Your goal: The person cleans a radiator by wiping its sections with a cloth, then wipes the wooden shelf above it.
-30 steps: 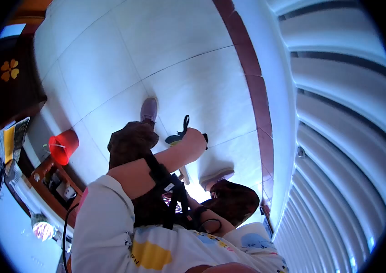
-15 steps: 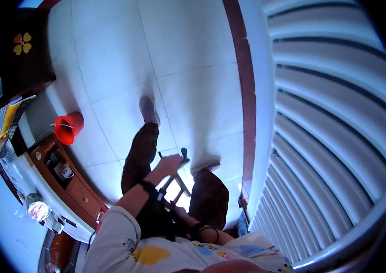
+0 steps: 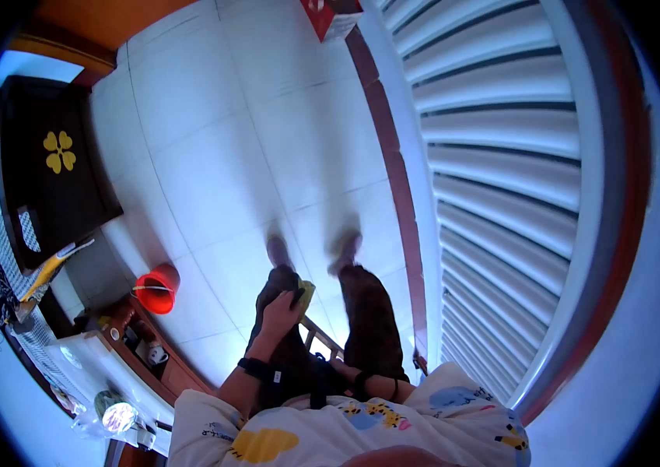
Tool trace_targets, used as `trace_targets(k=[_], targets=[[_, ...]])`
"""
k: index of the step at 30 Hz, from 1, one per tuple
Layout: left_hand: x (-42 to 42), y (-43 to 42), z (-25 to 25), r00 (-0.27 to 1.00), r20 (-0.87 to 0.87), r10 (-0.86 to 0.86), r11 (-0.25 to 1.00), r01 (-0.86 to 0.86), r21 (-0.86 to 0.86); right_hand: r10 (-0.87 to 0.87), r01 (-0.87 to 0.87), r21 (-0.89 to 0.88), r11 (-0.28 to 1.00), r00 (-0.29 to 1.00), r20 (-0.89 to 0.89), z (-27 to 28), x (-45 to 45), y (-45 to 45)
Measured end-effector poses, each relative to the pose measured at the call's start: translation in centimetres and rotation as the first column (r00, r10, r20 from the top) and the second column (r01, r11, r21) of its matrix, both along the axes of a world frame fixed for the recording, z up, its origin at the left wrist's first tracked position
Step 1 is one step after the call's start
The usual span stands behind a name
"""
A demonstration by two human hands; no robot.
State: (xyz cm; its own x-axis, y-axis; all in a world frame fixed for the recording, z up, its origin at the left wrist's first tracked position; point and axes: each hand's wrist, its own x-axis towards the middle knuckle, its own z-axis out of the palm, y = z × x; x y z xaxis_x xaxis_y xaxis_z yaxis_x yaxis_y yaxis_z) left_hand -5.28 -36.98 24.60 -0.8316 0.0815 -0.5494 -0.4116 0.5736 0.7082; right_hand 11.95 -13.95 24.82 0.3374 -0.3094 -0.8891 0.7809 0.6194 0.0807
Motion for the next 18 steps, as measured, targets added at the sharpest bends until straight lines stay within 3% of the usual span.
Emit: trace_targets(k=[3,9,11,13,18], targets=[[-6.4,-1.3,0.3,0.998,0.045,-0.054,0.996,0.057,-0.068,0.138,-0.141,-0.025,0.990,0.985,-0.101,-1.8,-4.3,-2.3],[-18.8,-1.4,3.3,0.994,0.110,-0.007,0.990,0.023,-0.142,0.384,-0.404,-0.029,0.914,0.888,-0.255,-6.6,-15.1,-4.4],[-22.6,-0.9,4.2,0.996,0.090,0.026,0.988,-0.012,-0.152,0.360,-0.386,-0.043,0.921,0.890,-0.281,-6.9,-18.6,-4.3],[-26.4,-0.4,4.9,0.999,-0.042,0.018,0.990,-0.024,-0.139,0.320,-0.355,-0.067,0.933,0.898,-0.303,-7.1,-22.0,-4.7],[-36.4,-0.6,4.5,0.987,-0.120,-0.111,0.981,0.089,-0.173,0.234,-0.289,-0.114,0.951,0.908,-0.346,-7.7,-28.1,-6.2]])
